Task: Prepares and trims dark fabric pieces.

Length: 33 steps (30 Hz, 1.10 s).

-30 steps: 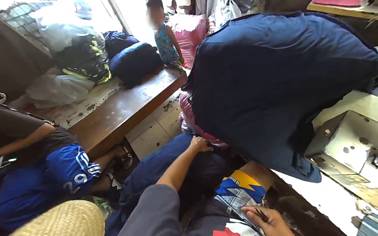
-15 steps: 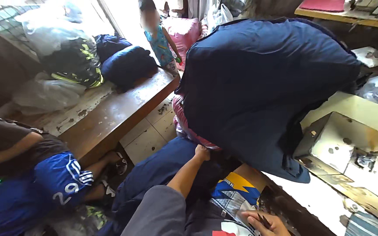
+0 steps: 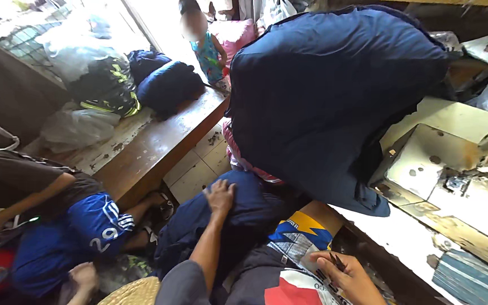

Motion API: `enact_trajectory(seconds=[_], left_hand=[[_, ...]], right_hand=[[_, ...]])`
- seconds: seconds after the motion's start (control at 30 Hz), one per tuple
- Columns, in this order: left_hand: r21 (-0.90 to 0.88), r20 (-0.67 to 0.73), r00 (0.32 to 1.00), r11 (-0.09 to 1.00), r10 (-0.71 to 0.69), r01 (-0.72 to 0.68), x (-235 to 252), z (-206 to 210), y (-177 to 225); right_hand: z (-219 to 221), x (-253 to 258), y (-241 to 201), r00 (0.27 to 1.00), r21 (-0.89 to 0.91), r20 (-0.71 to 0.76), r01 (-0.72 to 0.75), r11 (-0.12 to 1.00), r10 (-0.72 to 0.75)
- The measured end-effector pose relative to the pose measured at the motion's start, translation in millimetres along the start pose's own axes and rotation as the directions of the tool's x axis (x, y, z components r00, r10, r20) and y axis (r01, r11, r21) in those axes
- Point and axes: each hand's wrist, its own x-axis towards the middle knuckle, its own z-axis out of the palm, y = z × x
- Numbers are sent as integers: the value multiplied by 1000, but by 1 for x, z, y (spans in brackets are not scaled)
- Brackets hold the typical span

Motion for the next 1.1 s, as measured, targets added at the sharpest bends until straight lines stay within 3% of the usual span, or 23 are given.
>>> enact_trajectory(seconds=[0.03, 0.1, 0.17, 0.27, 0.4, 0.53, 0.63, 0.73, 0.87, 1.1], left_hand=[[-2, -2, 979, 979, -202, 202, -8, -8, -31], [-49, 16, 851, 850, -525, 525, -30, -21, -90], [-121, 50, 712, 703, -701, 701, -53, -29, -133], [-221, 84, 605, 577, -792, 786, -72, -28, -161], [-376, 57, 462, 410, -885, 831, -73, -21, -162], [-386, 139, 352, 277, -925, 880, -89, -20, -171], [-400, 196, 321, 223, -927, 889, -101, -5, -195], [-432, 202, 332, 220, -921, 875, -108, 1, -203], [-404, 91, 384, 318, -919, 858, -126, -10, -173], [-452, 6, 345, 305, -938, 838, -127, 3, -171]], right_hand=[[0, 0, 0, 1000, 10, 2, 7, 1000, -7], [3, 1, 1, 999, 30, 20, 34, 999, -34], [6, 4, 2, 997, 37, 51, 61, 997, -62], [10, 9, 2, 991, 37, 105, 84, 996, -88], [11, 9, -3, 986, 37, 134, 96, 995, -100], [8, 4, -2, 987, 67, 97, 123, 990, -129], [5, 1, 4, 991, 76, 65, 109, 991, -114], [7, 2, 6, 992, 91, 73, 92, 992, -98], [8, 7, 3, 984, 109, 144, 86, 990, -101], [7, 17, -6, 974, 91, 185, 116, 989, -131]])
